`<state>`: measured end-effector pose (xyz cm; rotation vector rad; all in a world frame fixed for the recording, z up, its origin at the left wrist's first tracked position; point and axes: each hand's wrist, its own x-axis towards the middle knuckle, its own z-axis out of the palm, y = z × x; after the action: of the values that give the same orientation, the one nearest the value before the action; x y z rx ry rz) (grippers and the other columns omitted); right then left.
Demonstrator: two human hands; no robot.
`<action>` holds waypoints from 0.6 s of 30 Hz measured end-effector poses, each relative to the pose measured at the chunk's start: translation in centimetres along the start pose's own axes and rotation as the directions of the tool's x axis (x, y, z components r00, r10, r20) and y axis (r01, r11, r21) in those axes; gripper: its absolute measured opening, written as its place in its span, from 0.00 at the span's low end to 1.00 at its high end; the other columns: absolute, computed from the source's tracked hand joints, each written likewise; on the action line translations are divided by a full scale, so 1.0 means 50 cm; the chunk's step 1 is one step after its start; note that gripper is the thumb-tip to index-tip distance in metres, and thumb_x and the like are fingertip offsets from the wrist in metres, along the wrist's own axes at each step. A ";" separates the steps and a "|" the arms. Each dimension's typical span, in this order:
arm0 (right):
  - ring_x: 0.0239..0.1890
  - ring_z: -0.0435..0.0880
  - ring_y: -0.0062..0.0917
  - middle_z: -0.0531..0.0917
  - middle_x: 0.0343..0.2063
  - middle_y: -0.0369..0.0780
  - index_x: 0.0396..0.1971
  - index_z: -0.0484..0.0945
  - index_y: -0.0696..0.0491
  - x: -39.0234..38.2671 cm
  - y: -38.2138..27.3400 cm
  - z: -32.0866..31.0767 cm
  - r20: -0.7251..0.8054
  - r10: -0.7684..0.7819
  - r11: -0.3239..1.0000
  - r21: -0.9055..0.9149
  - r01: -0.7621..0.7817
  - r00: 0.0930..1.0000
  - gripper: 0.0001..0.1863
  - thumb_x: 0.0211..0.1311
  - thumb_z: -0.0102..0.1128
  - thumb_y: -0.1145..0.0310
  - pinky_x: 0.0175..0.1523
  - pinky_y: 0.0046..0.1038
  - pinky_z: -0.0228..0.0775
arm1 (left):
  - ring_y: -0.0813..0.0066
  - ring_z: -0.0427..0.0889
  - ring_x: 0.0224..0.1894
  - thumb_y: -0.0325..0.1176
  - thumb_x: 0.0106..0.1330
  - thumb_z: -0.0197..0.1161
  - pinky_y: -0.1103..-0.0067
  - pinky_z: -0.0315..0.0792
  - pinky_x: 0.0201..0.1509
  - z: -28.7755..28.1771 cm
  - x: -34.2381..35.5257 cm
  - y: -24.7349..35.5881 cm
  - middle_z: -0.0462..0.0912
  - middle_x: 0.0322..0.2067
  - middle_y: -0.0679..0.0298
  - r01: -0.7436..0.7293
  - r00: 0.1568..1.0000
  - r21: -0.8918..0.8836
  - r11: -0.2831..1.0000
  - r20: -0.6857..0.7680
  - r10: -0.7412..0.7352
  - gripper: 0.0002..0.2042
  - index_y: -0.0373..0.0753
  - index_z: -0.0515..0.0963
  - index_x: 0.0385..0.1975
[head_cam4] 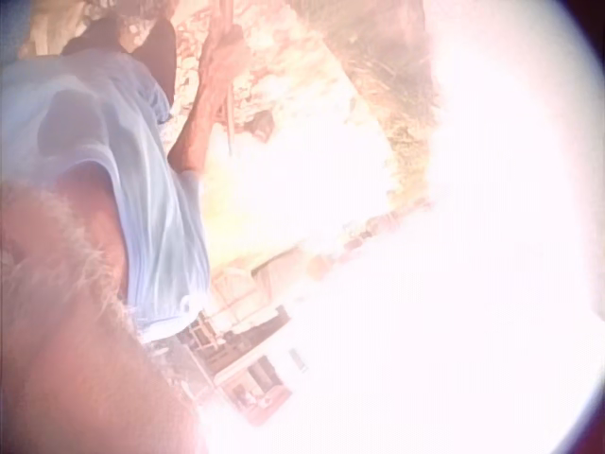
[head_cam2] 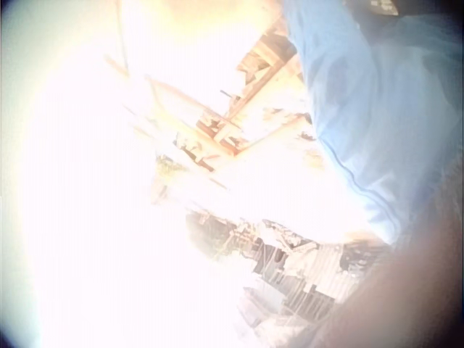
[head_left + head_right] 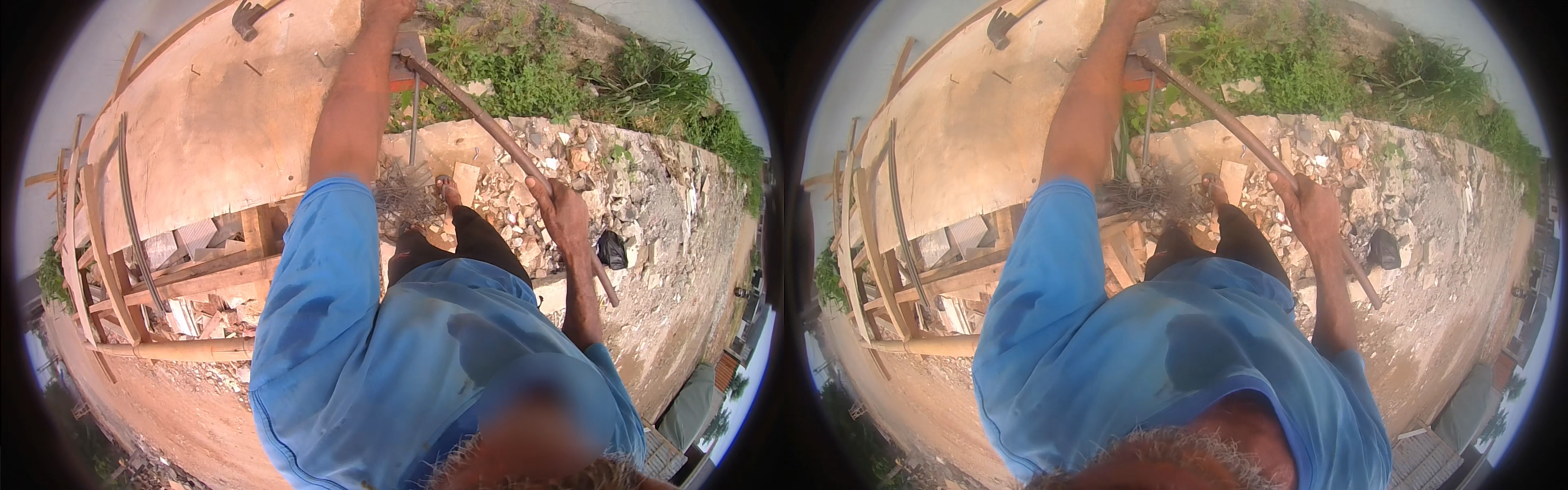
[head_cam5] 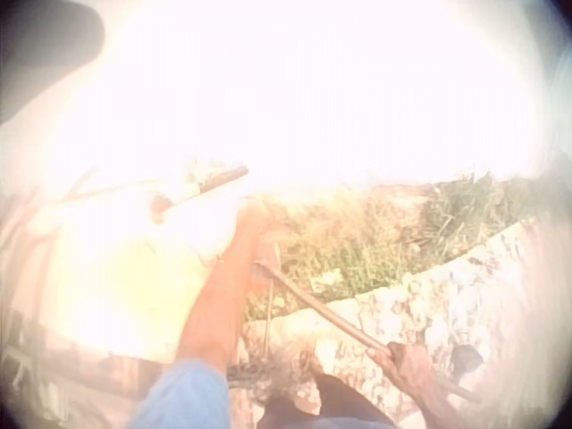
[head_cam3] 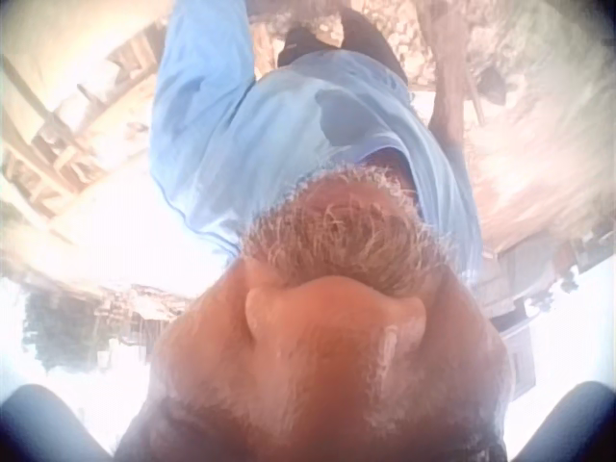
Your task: The person repeatedly bends thin metal rods using a metal bar as a lever against a wooden workbench. They pick up each rod, position it, and apply force to bend it, then place the bent rod aside.
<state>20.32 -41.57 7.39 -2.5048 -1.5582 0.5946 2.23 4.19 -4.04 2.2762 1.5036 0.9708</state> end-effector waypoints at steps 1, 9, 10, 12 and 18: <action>0.21 0.82 0.43 0.78 0.14 0.46 0.25 0.79 0.57 0.006 0.000 0.007 -0.007 -0.011 1.000 -0.011 0.011 1.000 0.36 0.64 0.50 0.32 0.31 0.43 0.71 | 0.52 0.79 0.54 0.50 0.67 0.54 0.62 0.72 0.57 -0.001 -0.008 -0.004 0.82 0.50 0.50 -0.016 1.000 0.004 1.000 -0.022 0.016 0.21 0.41 0.82 0.48; 0.21 0.80 0.44 0.79 0.15 0.46 0.24 0.76 0.55 0.072 0.041 -0.021 0.153 -0.069 0.997 0.052 0.061 0.986 0.29 0.61 0.61 0.40 0.30 0.43 0.68 | 0.51 0.82 0.47 0.46 0.67 0.56 0.62 0.73 0.53 0.043 -0.001 -0.079 0.84 0.43 0.46 -0.008 1.000 0.050 0.999 -0.018 0.009 0.18 0.38 0.83 0.43; 0.21 0.80 0.44 0.78 0.14 0.46 0.24 0.76 0.55 0.081 0.049 -0.031 0.162 -0.098 0.994 0.072 0.087 0.982 0.29 0.61 0.61 0.40 0.30 0.43 0.68 | 0.50 0.82 0.46 0.45 0.67 0.56 0.61 0.74 0.52 0.044 -0.003 -0.085 0.84 0.41 0.46 0.009 1.000 0.121 0.993 0.006 -0.010 0.18 0.37 0.83 0.43; 0.20 0.80 0.41 0.78 0.14 0.44 0.24 0.76 0.55 0.106 0.064 -0.048 0.102 -0.179 0.983 0.062 0.174 0.979 0.25 0.61 0.64 0.45 0.29 0.41 0.68 | 0.51 0.82 0.45 0.44 0.68 0.55 0.60 0.74 0.50 0.036 -0.010 -0.084 0.84 0.41 0.45 0.000 1.000 0.125 0.992 -0.006 0.001 0.17 0.36 0.83 0.41; 0.18 0.69 0.21 0.72 0.14 0.38 0.27 0.78 0.57 0.238 0.094 -0.059 0.125 -0.178 0.921 0.370 0.121 0.976 0.20 0.62 0.67 0.54 0.26 0.28 0.62 | 0.58 0.84 0.40 0.42 0.69 0.52 0.62 0.75 0.46 -0.077 0.033 -0.028 0.85 0.37 0.49 0.278 0.925 -0.160 0.947 0.310 -0.219 0.17 0.34 0.83 0.38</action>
<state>30.02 -32.94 5.54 -2.0903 -1.5088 0.9751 -0.84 5.67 -1.26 1.9272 1.4506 0.6521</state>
